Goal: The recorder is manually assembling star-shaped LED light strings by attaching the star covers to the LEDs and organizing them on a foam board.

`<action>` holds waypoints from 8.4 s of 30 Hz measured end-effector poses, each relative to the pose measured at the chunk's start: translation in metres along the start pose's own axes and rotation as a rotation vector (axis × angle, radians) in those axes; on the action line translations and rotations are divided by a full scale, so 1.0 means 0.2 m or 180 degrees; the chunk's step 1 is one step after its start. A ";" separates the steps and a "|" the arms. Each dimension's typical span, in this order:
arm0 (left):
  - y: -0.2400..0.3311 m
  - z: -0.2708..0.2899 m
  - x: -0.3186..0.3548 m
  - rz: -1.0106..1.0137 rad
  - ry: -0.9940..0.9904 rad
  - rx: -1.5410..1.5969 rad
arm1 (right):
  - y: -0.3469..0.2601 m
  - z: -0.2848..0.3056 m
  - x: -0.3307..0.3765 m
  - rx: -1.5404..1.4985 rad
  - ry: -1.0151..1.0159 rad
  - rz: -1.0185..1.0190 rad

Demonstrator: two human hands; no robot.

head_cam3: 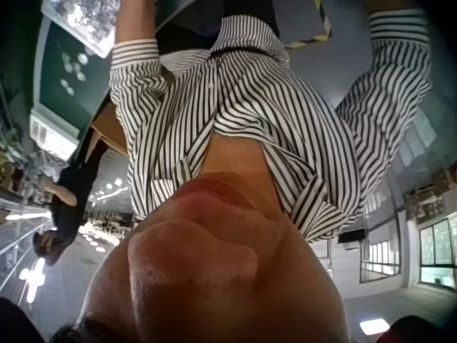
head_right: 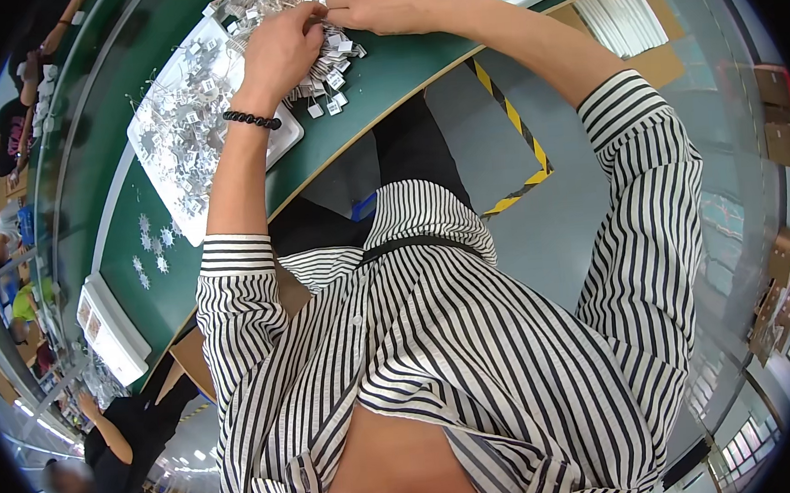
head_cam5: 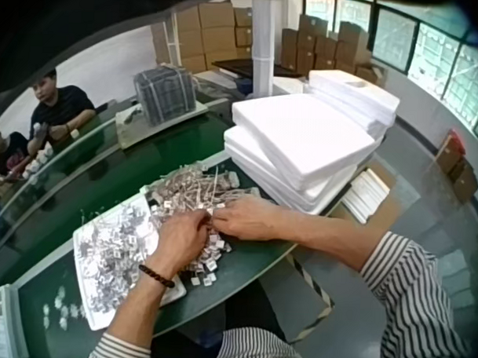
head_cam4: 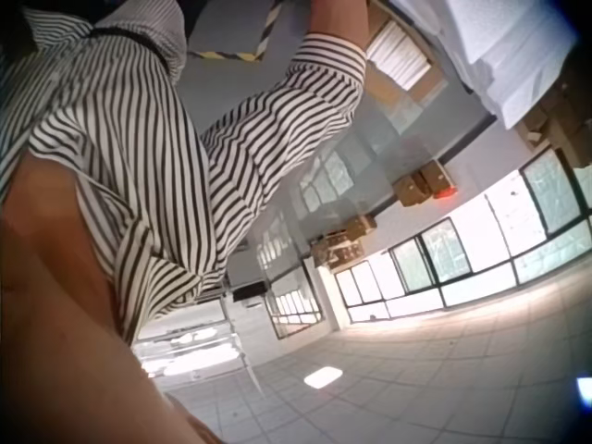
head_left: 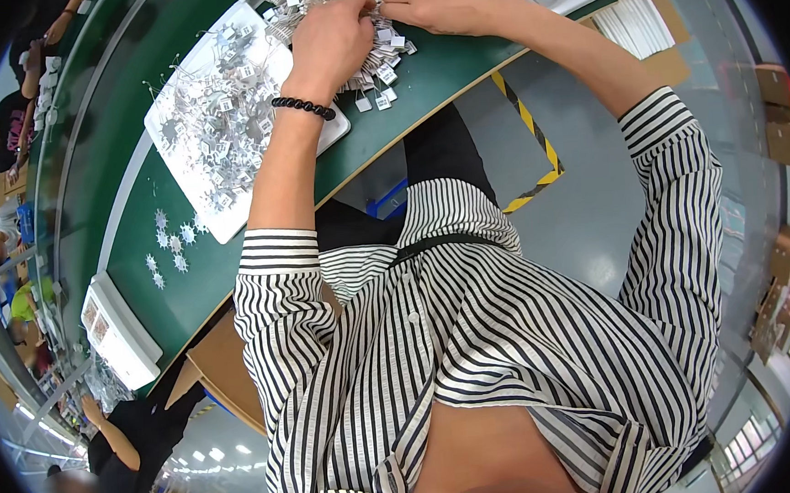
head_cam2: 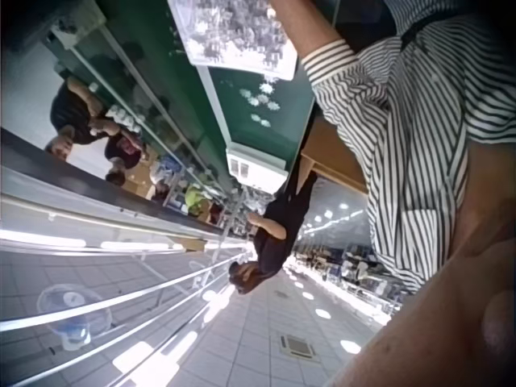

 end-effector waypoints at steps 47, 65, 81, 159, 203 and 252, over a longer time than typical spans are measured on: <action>-0.09 0.15 0.22 0.0840 -0.0167 0.1809 | -0.28 0.27 0.38 -0.0853 0.2430 -0.2609; -0.03 0.18 0.47 0.1856 0.1025 0.1787 | -0.14 0.10 0.08 -0.2829 0.2054 -0.2434; 0.03 0.18 -0.04 -0.0324 -0.0629 -0.0508 | -0.23 0.10 0.06 -0.2162 0.2355 -0.1629; -0.29 0.34 0.30 0.1249 0.0284 0.2567 | -0.40 0.09 -0.13 -0.4886 0.3405 -0.3163; -0.12 0.43 0.30 0.0091 -0.0030 0.2028 | -0.18 0.08 -0.14 -0.5872 0.2749 -0.3446; -0.08 0.38 0.23 0.0506 0.0160 0.1573 | -0.22 0.22 -0.04 -0.4822 0.4018 -0.2670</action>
Point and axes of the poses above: each hand's wrist, its own x-axis away from the middle knuckle, its own z-axis out of the back of the hand, y = z × x, the point moved 7 cm from there along -x, towards the middle knuckle, and after that the axes turned 11 degrees about -x, right-handed, at the moved point
